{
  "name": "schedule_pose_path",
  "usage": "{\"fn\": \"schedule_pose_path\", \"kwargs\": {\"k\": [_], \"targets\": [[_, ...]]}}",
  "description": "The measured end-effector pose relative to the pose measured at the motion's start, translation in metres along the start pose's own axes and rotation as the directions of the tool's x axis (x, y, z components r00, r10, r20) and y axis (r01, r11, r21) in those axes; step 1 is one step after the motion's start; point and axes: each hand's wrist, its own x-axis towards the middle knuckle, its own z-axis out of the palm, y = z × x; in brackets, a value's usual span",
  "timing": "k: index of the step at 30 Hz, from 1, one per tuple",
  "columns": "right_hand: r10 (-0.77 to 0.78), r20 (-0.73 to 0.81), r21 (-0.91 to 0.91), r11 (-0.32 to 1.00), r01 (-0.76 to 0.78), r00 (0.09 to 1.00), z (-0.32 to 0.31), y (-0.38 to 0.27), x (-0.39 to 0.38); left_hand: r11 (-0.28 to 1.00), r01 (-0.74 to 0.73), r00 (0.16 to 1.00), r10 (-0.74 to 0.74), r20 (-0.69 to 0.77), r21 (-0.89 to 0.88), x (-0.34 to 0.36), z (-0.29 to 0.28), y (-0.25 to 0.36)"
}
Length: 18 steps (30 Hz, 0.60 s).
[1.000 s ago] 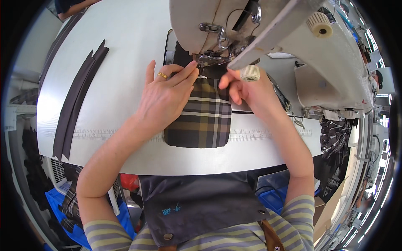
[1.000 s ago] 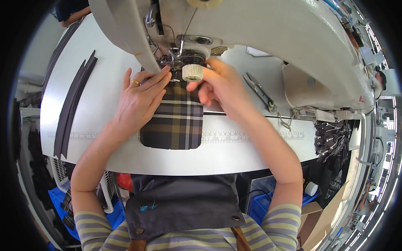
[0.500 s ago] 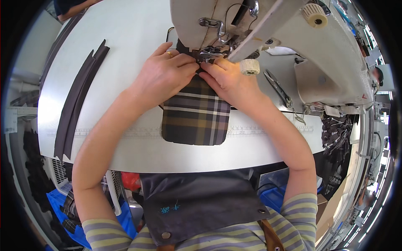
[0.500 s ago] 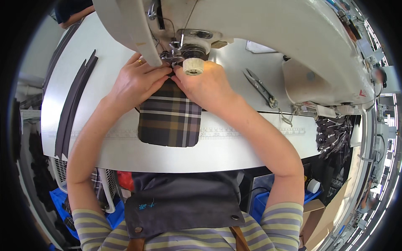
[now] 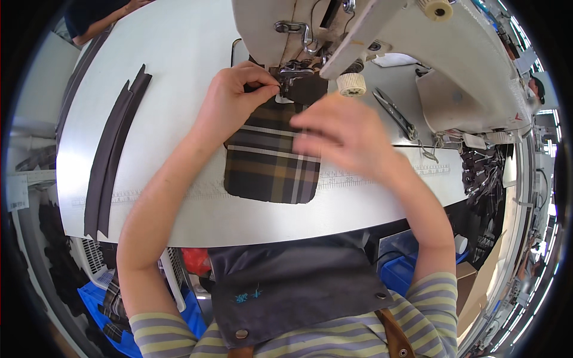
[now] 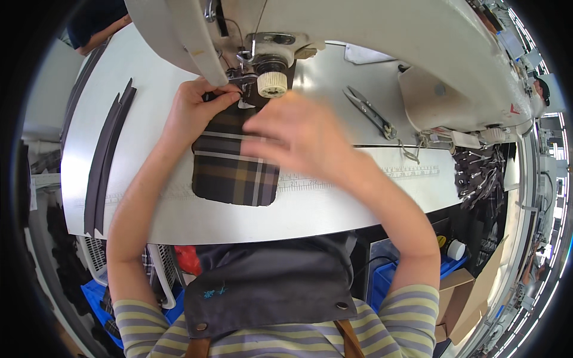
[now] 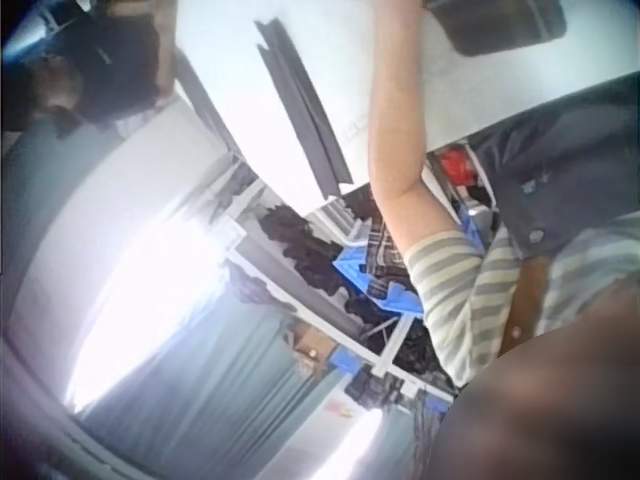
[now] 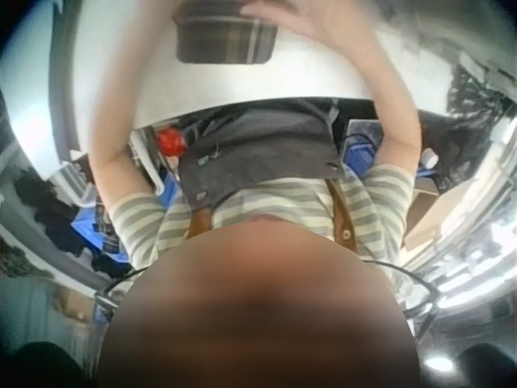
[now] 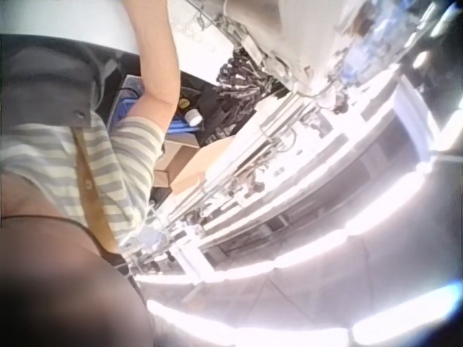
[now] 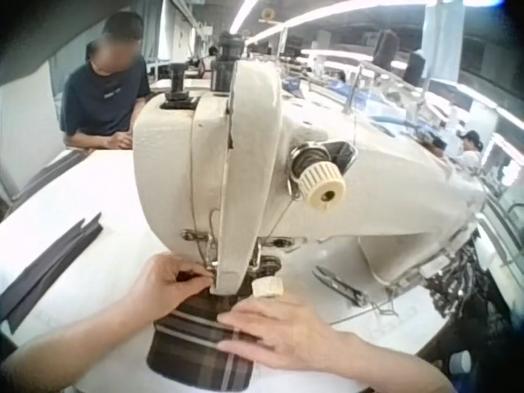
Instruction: Sewing a zipper onto pieces of plaid fabric using an industrial sewing machine.
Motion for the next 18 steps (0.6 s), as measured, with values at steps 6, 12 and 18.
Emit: {"fn": "schedule_pose_path", "kwargs": {"k": [6, 12, 18], "targets": [[-0.437, -0.031, -0.336, 0.851, 0.402, 0.899, 0.036, -0.019, -0.019, 0.998, 0.024, 0.992, -0.017, 0.123, -0.057, 0.013, -0.008, 0.001], [0.133, -0.133, 0.297, 0.951, -0.088, 0.982, 0.017, -0.042, 0.012, 0.957, 0.156, 0.964, -0.094, 0.247, -0.243, 0.016, -0.018, 0.001], [-0.285, 0.082, 0.108, 0.955, 0.275, 0.955, 0.004, 0.005, -0.033, 0.937, -0.255, 0.963, 0.267, -0.020, 0.240, 0.001, 0.006, 0.006]]}}
